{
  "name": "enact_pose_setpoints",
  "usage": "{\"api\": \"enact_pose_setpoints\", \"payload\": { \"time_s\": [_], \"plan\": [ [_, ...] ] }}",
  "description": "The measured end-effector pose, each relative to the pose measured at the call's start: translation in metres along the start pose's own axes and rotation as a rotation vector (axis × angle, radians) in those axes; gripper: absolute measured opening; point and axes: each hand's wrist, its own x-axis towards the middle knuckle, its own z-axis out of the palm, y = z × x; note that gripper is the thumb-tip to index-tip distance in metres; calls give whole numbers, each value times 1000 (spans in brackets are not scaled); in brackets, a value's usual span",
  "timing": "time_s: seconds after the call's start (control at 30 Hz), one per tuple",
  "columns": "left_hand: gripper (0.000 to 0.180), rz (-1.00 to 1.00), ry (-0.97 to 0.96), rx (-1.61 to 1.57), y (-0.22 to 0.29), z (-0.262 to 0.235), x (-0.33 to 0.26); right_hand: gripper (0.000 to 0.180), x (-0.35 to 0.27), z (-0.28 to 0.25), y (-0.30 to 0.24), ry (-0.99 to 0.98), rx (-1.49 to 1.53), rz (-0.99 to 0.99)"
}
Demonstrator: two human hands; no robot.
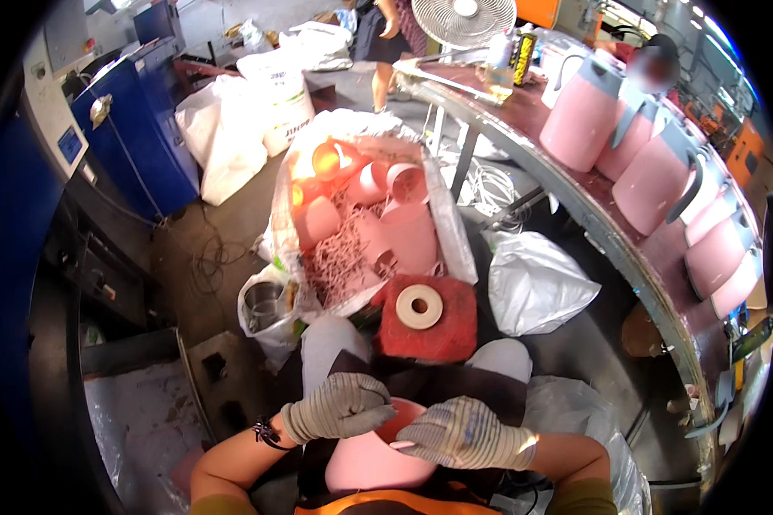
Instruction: The person assembles pink thermal jugs by inserting a metal flask into the plastic casing and attaching the lid by hand.
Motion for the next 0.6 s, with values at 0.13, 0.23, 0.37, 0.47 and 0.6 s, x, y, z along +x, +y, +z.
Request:
{"api": "enact_pose_setpoints", "payload": {
  "time_s": [0.13,0.23,0.37,0.47,0.6],
  "plan": [
    [26,-72,-130,280,38,9,13,28,19,4,13,-286,169,255],
    [30,-91,-125,455,28,14,16,26,22,-1,7,-171,181,211],
    [15,-141,236,250,-5,-11,-19,23,23,-23,-12,62,348,188],
    [50,-805,1068,-295,-15,-44,-54,32,48,-34,12,415,196,136],
    [43,-622,438,-351,-19,-35,-49,53,77,-24,64,560,-81,297]
  ]
}}
